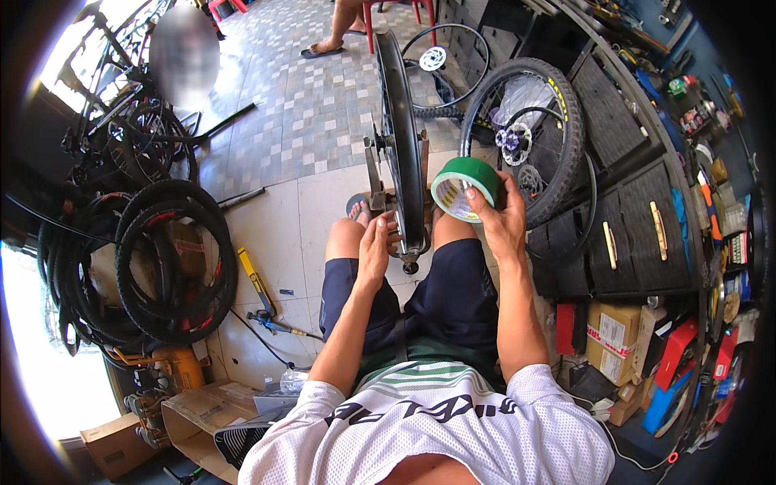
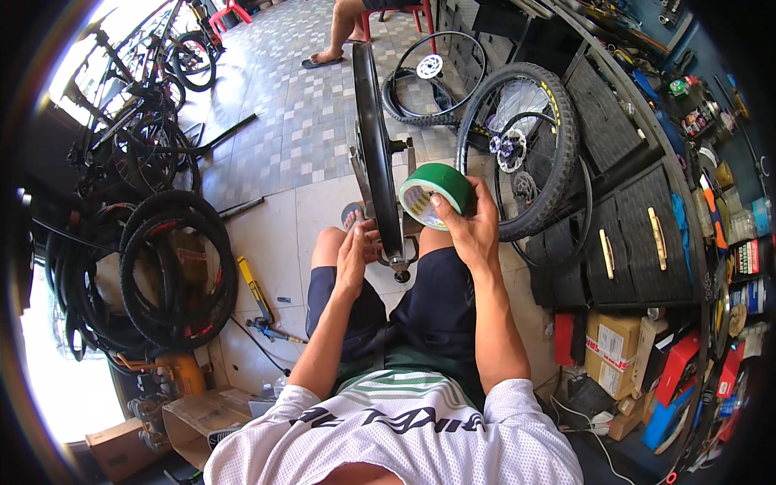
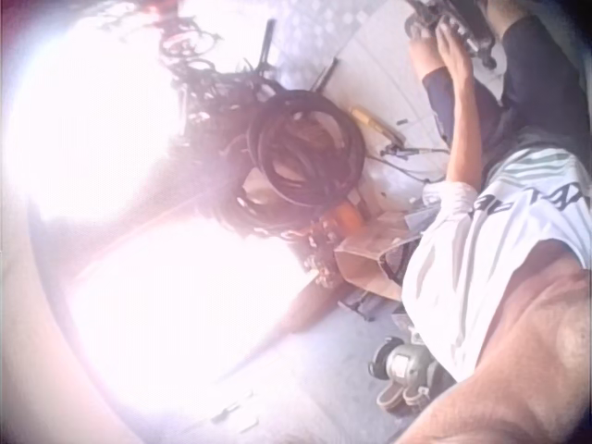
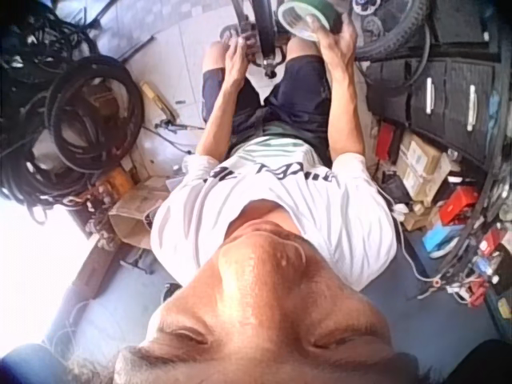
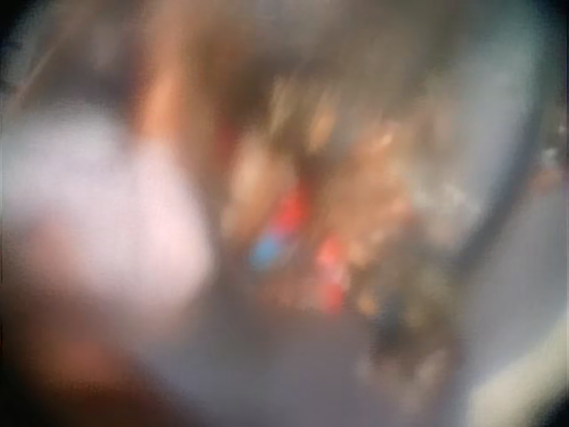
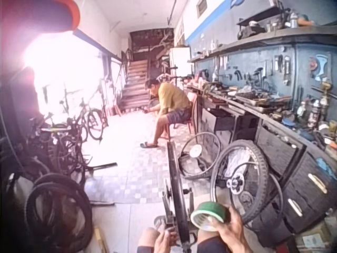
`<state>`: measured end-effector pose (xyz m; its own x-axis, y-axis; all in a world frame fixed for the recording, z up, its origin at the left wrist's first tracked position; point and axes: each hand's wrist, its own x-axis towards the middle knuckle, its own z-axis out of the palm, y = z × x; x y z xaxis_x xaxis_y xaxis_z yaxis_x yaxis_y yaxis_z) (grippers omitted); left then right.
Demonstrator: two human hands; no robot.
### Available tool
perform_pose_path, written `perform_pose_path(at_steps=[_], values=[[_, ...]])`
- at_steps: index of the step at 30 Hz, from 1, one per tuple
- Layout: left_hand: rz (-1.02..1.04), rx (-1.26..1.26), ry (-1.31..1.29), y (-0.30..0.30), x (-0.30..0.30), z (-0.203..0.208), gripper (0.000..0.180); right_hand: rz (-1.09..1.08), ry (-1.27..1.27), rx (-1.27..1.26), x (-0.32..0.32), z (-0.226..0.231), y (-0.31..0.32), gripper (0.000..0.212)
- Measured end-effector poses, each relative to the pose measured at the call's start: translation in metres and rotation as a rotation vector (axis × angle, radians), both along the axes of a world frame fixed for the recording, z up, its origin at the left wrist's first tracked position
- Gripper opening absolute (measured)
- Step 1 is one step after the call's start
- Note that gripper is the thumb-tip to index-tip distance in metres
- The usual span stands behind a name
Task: The person cuts a strip of green tape and wraps it around the rim of a bicycle wheel mounted on a stand. The person smooths the tape along the rim surface to secure it.
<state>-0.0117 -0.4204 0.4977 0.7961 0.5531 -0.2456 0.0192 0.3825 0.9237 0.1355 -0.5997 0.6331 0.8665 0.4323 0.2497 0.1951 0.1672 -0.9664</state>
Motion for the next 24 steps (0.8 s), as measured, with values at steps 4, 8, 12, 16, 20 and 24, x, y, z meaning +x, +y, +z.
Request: perform_pose_path(at_steps=[4,8,12,16,20,24], values=[[-0.104,0.163,0.019,-0.004,-0.006,-0.018,0.052,-0.007,0.016,-0.013,0.001,-0.003,0.002,0.039],[-0.206,0.350,0.033,0.002,0.004,-0.002,0.056,-0.029,-0.005,-0.025,0.002,-0.008,0.001,0.038],[-0.148,0.257,-0.025,0.000,0.017,0.042,0.062,-0.025,0.059,0.013,-0.001,-0.010,0.003,0.037],[-0.128,0.250,-0.113,0.008,0.027,0.040,0.065,-0.017,0.064,0.021,-0.001,-0.007,0.006,0.036],[-0.126,0.231,-0.127,0.011,0.029,0.038,0.062,-0.010,0.055,0.050,-0.008,0.001,0.008,0.041],[-0.133,0.225,-0.117,0.007,0.024,0.049,0.059,0.074,0.047,0.083,-0.023,0.007,0.009,0.049]])
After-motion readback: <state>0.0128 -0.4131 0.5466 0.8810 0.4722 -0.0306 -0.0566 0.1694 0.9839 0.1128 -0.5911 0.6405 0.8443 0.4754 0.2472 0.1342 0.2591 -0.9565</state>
